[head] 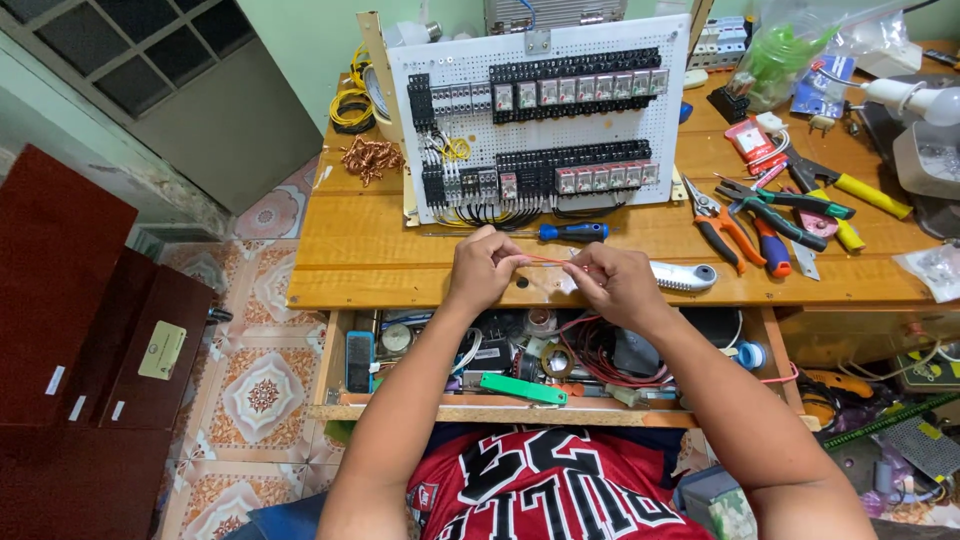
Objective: Wiring an electrical control panel by stripping insulation and preparing wire connections
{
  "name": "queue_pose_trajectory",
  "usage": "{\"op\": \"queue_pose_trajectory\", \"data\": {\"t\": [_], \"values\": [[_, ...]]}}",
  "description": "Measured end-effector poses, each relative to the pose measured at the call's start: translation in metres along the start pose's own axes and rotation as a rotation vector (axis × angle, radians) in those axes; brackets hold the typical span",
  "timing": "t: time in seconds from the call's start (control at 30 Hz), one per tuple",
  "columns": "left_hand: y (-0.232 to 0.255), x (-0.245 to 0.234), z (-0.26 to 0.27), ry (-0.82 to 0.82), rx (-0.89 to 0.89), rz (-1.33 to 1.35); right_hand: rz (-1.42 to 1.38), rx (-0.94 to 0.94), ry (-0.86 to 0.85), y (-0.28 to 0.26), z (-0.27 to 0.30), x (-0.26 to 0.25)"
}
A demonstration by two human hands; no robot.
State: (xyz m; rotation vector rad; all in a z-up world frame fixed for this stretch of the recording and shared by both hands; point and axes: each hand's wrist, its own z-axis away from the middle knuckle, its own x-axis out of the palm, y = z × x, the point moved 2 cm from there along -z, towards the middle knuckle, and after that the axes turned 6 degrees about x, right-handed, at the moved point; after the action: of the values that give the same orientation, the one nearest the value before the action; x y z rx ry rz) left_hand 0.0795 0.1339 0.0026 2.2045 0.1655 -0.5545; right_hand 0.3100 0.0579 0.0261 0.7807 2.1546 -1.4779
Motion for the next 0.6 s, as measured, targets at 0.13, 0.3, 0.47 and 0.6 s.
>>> {"op": "queue_pose_trajectory", "data": {"t": [0.13,0.3,0.47,0.6], "values": [[-0.001,-0.001,-0.002,0.006,0.0,-0.078,-0.036,-0.008,-0.018,-0.01,0.004,0.002],[0.001,-0.002,-0.003,-0.039,0.032,-0.079,-0.014,-0.031,-0.002,-0.007,0.001,-0.002],[0.0,-0.001,-0.004,-0.115,0.092,0.051,0.006,-0.051,0.054,0.001,-0.007,-0.014],[-0.008,-0.003,-0.004,-0.083,0.055,0.092,-0.05,-0.064,0.046,-0.003,-0.006,-0.014]]}}
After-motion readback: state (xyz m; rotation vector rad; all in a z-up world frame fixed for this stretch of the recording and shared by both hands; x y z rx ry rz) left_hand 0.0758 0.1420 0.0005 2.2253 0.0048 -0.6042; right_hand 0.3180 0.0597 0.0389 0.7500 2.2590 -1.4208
